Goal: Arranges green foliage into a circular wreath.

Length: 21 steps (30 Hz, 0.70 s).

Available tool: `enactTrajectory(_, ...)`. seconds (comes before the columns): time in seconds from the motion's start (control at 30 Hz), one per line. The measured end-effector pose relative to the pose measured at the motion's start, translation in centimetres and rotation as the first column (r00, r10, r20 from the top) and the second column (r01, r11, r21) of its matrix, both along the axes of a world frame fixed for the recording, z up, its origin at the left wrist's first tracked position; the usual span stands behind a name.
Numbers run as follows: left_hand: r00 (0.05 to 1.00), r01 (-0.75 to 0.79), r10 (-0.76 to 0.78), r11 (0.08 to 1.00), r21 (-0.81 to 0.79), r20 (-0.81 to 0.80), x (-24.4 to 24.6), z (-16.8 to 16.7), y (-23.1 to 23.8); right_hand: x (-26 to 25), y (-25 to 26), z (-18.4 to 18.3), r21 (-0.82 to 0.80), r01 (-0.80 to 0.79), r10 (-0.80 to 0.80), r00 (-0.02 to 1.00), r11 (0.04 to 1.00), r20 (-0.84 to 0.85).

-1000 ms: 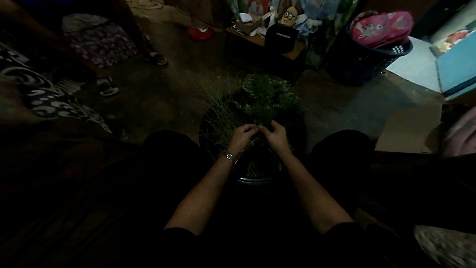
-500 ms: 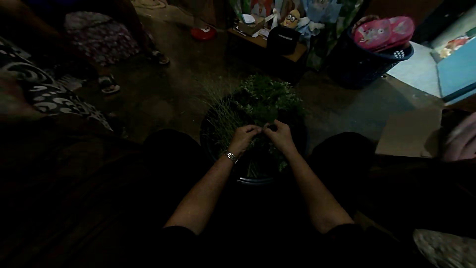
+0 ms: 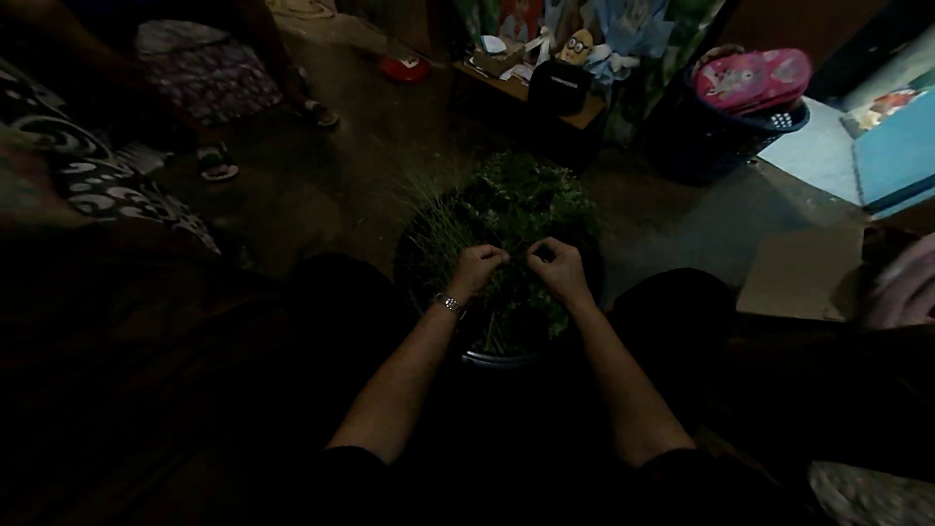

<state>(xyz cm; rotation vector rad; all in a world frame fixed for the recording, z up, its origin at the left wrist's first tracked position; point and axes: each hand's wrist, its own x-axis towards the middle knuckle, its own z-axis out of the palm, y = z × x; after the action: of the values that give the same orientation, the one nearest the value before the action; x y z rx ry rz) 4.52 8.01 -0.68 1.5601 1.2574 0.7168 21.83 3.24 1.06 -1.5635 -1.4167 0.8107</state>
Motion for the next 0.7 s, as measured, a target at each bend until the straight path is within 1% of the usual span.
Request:
enactTrajectory(0.1,0.999,-0.03,0.03,1.0,0.009,-0.035,-0.3,-0.3,0.5,1.0,-0.2,0.4,0.074,0.051,-0.049,0.998,0.996,-0.03)
enactTrajectory(0.13,0.999,-0.016,0.016,1.0,0.022,-0.038,-0.4,-0.5,0.6,1.5,-0.2,0.5,0.126,0.059,-0.061,0.998,0.99,0.011)
enactTrajectory(0.17,0.999,0.01,-0.008,0.999,0.038,-0.049,-0.5,-0.6,0.6,2.1,-0.2,0.5,0.193,0.045,-0.065,0.993,0.98,0.097)
enactTrajectory(0.2,0.997,0.044,-0.04,0.997,0.056,-0.069,-0.4,-0.6,0.6,2.5,-0.1,0.4,0.271,0.006,-0.07,0.971,0.963,0.228)
enactTrajectory(0.27,0.983,0.125,-0.114,0.99,0.072,-0.145,-0.1,-0.3,0.4,3.1,0.3,-0.1,0.393,-0.098,-0.108,0.876,0.914,0.469)
enactTrajectory(0.3,0.971,0.169,-0.155,0.984,0.062,-0.18,0.0,0.1,0.1,3.1,0.3,-0.2,0.417,-0.142,-0.119,0.834,0.898,0.539)
enactTrajectory(0.33,0.959,0.211,-0.193,0.975,0.069,-0.207,0.1,0.3,-0.2,2.9,0.3,-0.3,0.412,-0.188,-0.1,0.806,0.891,0.584)
enactTrajectory(0.37,0.946,0.251,-0.227,0.965,0.079,-0.232,0.1,0.4,-0.5,2.5,0.2,-0.2,0.37,-0.236,-0.047,0.787,0.898,0.616)
enactTrajectory(0.43,0.916,0.322,-0.278,0.94,0.114,-0.289,-0.1,0.1,-0.4,1.7,-0.1,-0.2,0.232,-0.318,0.096,0.753,0.919,0.651)
enactTrajectory(0.5,0.892,0.39,-0.303,0.892,0.23,-0.336,-0.3,-0.8,0.0,1.4,0.0,-0.4,0.058,-0.376,0.26,0.736,0.925,0.626)
enactTrajectory(0.53,0.882,0.416,-0.314,0.87,0.265,-0.352,-0.3,-0.9,0.0,1.5,0.2,-0.6,-0.003,-0.401,0.324,0.736,0.916,0.595)
enactTrajectory(0.57,0.879,0.425,-0.316,0.859,0.286,-0.357,-0.4,-0.8,0.0,1.6,0.5,-0.9,-0.026,-0.42,0.36,0.742,0.907,0.566)
enactTrajectory(0.7,0.908,0.357,-0.254,0.884,0.3,-0.332,-0.5,-0.4,-0.5,2.0,0.7,-1.1,-0.002,-0.466,0.416,0.789,0.885,0.453)
